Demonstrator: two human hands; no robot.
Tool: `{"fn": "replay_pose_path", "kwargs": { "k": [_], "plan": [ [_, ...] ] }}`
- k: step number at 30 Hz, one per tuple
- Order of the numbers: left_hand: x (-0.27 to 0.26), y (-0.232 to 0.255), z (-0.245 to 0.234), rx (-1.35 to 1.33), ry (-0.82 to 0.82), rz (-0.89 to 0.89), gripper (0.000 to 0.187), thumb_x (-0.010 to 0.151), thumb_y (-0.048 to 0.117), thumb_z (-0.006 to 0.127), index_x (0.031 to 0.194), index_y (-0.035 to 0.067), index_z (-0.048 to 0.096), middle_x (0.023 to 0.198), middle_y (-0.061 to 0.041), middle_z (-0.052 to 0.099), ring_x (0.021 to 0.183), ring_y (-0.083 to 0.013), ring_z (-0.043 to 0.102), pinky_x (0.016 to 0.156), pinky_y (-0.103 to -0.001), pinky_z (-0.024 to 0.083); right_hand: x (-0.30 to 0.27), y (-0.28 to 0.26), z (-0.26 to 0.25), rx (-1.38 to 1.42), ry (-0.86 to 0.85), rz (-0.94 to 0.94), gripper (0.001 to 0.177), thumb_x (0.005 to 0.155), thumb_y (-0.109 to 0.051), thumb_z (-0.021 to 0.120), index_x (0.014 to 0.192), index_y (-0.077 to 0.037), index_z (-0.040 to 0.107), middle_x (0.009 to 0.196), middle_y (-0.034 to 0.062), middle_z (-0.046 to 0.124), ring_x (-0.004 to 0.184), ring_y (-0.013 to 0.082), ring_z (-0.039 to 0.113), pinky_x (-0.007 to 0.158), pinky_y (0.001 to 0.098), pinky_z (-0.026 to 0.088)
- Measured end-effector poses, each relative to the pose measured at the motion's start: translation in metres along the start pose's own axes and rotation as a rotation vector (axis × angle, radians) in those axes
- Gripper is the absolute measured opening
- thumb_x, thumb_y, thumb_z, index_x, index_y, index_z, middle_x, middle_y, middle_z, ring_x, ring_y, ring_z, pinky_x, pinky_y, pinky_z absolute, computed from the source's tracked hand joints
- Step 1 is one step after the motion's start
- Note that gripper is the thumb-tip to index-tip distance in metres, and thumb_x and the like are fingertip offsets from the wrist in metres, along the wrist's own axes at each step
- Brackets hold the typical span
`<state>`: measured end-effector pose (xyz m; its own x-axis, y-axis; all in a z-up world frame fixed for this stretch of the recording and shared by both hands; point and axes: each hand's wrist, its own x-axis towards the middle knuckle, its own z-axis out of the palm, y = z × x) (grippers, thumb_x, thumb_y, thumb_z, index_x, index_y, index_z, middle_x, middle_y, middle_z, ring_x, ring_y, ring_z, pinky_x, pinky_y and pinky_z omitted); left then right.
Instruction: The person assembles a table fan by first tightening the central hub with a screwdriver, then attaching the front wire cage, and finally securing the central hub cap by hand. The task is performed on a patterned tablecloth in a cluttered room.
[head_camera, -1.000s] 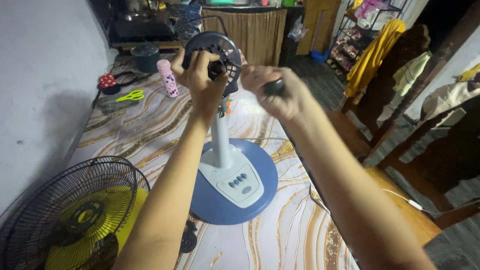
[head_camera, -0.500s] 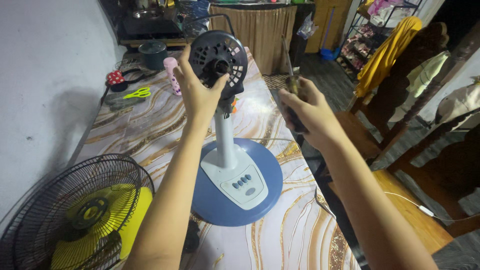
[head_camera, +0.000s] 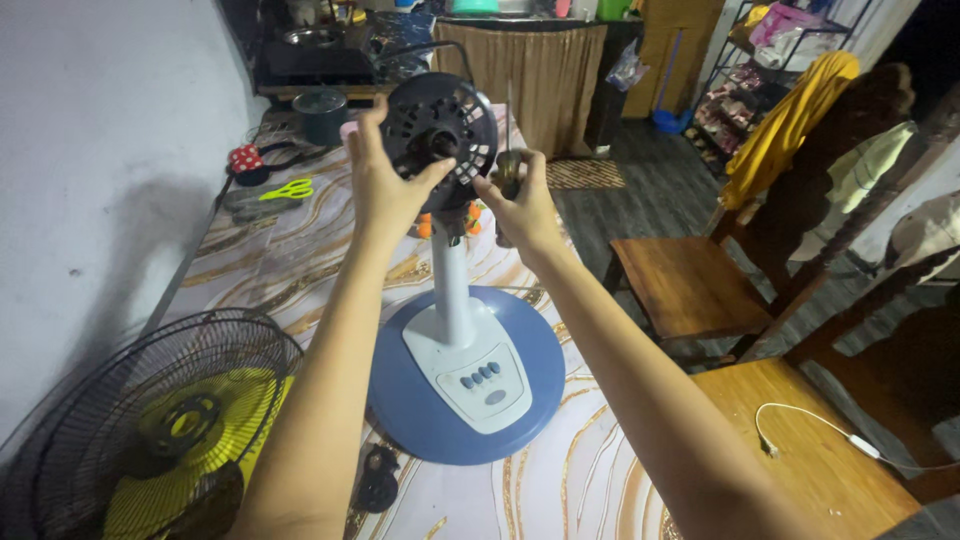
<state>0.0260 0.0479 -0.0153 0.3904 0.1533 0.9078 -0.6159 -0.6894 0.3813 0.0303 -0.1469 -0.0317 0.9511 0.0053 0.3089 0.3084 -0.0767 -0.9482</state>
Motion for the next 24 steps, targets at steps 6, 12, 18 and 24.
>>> {"fn": "replay_pose_path", "kwargs": {
  "k": [6,12,18,24],
  "plan": [
    [-0.004,-0.004,-0.009,-0.090,-0.052,-0.073,0.098,0.074,0.027,0.098,0.149,0.005,0.039,0.141,-0.023,0.053,0.130,-0.0425,0.050,0.112,-0.051,0.040,0.000,0.001,0.007,0.106,0.062,-0.003,0.063,0.087,-0.015,0.079,0.131,-0.008,0.035,0.088,0.0113,0.057,0.060,0.0170,0.049,0.041,0.0285,0.038],
    [-0.009,0.007,-0.003,-0.133,-0.046,-0.040,0.092,0.079,0.022,0.094,0.150,0.005,0.038,0.142,-0.025,0.051,0.132,-0.0396,0.051,0.112,-0.047,0.043,0.010,0.020,-0.003,0.183,0.026,-0.265,0.064,0.090,-0.012,0.083,0.131,-0.004,0.035,0.101,0.0077,0.064,0.086,0.0100,0.065,0.067,0.0230,0.057],
    [-0.010,0.010,-0.007,-0.119,-0.055,-0.026,0.090,0.081,0.020,0.093,0.150,0.004,0.038,0.142,-0.023,0.056,0.130,-0.0373,0.054,0.114,-0.046,0.043,0.010,0.017,-0.005,0.137,0.040,-0.177,0.064,0.087,-0.011,0.082,0.130,-0.005,0.035,0.098,0.0084,0.065,0.078,0.0106,0.063,0.059,0.0234,0.053],
    [-0.009,-0.005,-0.013,-0.503,-0.175,-0.135,0.088,0.087,0.017,0.087,0.155,0.006,0.033,0.144,-0.019,0.055,0.136,-0.0313,0.057,0.119,-0.043,0.046,-0.007,0.003,-0.004,0.030,0.035,-0.054,0.063,0.086,-0.013,0.078,0.131,-0.007,0.035,0.094,0.0085,0.065,0.066,0.0152,0.055,0.046,0.0303,0.043]
  ]
}}
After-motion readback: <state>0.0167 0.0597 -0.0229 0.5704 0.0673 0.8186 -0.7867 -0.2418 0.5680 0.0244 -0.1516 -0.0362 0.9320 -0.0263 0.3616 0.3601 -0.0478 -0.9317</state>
